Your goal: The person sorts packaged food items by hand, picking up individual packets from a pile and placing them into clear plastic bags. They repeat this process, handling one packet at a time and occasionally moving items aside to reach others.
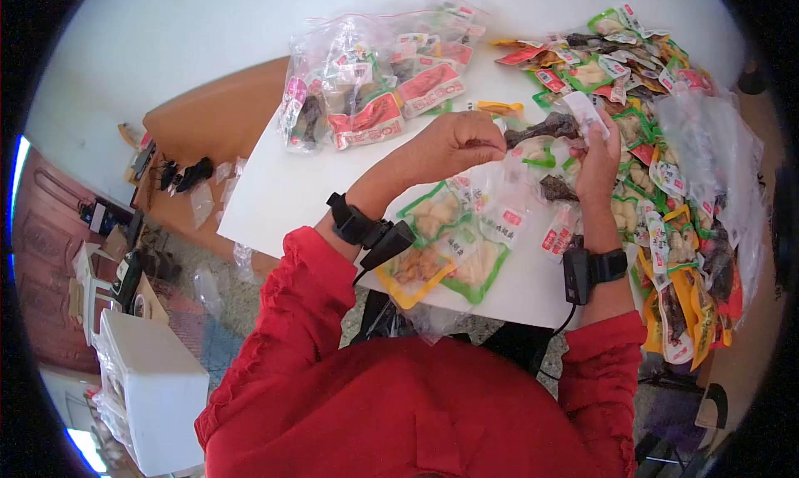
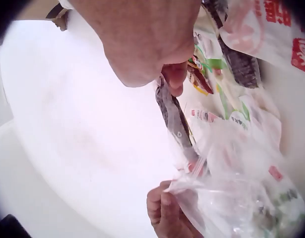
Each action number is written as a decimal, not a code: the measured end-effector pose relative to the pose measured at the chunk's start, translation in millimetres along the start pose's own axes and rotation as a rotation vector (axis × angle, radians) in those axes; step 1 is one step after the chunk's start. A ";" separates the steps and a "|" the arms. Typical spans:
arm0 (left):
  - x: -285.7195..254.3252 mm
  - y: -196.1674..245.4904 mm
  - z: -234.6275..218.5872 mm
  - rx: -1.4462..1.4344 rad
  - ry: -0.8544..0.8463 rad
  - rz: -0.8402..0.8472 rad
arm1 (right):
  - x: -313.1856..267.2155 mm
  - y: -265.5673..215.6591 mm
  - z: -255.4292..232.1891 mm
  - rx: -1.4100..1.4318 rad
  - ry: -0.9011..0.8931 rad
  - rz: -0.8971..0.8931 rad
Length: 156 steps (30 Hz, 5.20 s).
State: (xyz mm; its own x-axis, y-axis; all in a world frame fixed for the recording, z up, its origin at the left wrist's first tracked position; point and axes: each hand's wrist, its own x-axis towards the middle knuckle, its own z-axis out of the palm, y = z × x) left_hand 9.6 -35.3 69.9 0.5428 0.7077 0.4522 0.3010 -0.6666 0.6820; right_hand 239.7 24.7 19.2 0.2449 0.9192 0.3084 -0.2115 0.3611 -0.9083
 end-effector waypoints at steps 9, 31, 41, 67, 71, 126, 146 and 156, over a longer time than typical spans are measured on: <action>12.5 1.4 0.6 0.272 0.044 0.040 | -32.3 -9.5 27.4 0.049 -0.456 0.147; 3.4 -43.1 12.9 -0.287 0.253 -0.327 | -5.5 -15.6 2.7 -0.153 -0.192 -0.089; -15.2 -61.8 6.3 -0.778 -0.059 -0.422 | -11.9 5.8 9.7 -0.401 -0.324 -0.193; -13.5 -74.0 28.4 -0.807 0.110 -0.461 | -23.3 6.9 16.5 -0.922 -0.467 -0.452; -13.4 -76.8 29.3 -0.848 0.114 -0.439 | -25.0 4.7 17.0 -0.973 -0.500 -0.458; -17.9 -53.3 17.0 -0.965 0.024 -0.375 | -10.8 -84.0 46.8 -0.201 -0.391 0.400; -9.6 -55.2 37.7 -0.885 0.538 -0.676 | -46.4 -1.0 65.0 -0.121 -0.714 0.193; -16.1 -56.0 43.8 -0.825 0.201 -0.501 | -12.5 17.1 28.7 0.447 -0.325 0.262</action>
State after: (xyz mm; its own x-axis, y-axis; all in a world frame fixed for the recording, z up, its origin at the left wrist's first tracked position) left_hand 18.4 -19.7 -0.8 0.3356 0.9412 0.0384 -0.2234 0.0399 0.9739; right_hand 205.9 23.9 7.9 -0.1554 0.9619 0.2250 -0.6192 0.0826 -0.7809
